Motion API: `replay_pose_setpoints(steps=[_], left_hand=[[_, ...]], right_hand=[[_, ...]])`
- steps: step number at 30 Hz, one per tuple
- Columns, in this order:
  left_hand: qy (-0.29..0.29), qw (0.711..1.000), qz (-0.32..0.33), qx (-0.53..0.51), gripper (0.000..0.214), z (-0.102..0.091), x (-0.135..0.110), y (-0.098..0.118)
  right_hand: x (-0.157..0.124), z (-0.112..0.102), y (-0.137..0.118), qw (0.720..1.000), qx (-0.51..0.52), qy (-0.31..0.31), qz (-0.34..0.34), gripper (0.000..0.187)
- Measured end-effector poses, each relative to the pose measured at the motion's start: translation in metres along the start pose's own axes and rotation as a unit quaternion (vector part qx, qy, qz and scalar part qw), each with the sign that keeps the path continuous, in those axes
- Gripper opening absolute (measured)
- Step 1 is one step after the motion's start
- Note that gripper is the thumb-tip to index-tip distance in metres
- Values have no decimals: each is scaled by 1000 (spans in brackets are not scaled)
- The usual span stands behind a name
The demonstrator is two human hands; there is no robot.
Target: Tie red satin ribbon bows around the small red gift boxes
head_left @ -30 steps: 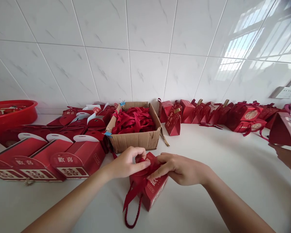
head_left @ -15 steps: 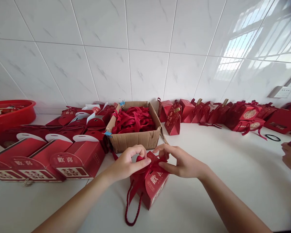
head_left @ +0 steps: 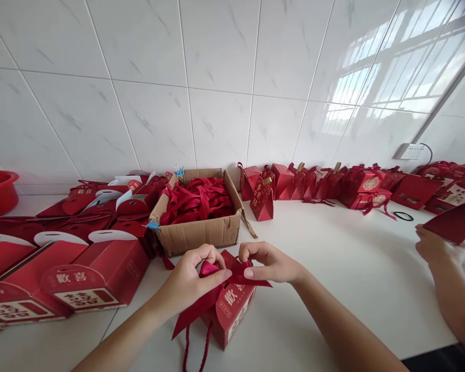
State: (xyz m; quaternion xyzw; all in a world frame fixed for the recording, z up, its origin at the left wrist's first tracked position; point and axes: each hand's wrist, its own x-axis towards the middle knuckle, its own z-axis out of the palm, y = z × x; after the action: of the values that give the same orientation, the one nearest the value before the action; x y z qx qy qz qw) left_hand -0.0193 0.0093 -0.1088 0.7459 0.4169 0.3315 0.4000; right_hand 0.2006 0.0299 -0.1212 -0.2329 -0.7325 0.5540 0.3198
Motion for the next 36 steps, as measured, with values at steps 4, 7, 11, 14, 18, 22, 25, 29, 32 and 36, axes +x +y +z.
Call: replay_pose_setpoints(steps=[4,7,11,14,18,22,25,29,32,36], left_hand=[[4,1000,-1,12,44,1,0,2],[10,1000,-2,25,42,2,-2,3],[2,1000,1,28,41,1,-3,3],[-3,1000,9,21,42,0,-3,1],[-9,1000,2,7,40,-2,-4,0],[1,999,-11,-33,35,0,-3,-2],[31,998,-19,-46,42,4,-1,-3],[46,998,-18,-40,51,7,0,-3],[47,998,-11,-31,53,7,-1,-3],[25,1000,-2,-17,52,7,-2,-1]], right_hand=[[4,10,2,997,59,45,28,40],[8,19,2,994,66,79,39,45],[11,26,5,990,71,113,44,50],[11,27,8,986,87,133,46,50],[9,27,8,985,84,141,45,48],[7,26,5,985,67,152,44,46],[7,26,3,986,67,147,40,44],[8,27,3,986,77,146,35,45],[10,27,6,984,94,147,27,44],[13,27,8,980,104,161,44,44]])
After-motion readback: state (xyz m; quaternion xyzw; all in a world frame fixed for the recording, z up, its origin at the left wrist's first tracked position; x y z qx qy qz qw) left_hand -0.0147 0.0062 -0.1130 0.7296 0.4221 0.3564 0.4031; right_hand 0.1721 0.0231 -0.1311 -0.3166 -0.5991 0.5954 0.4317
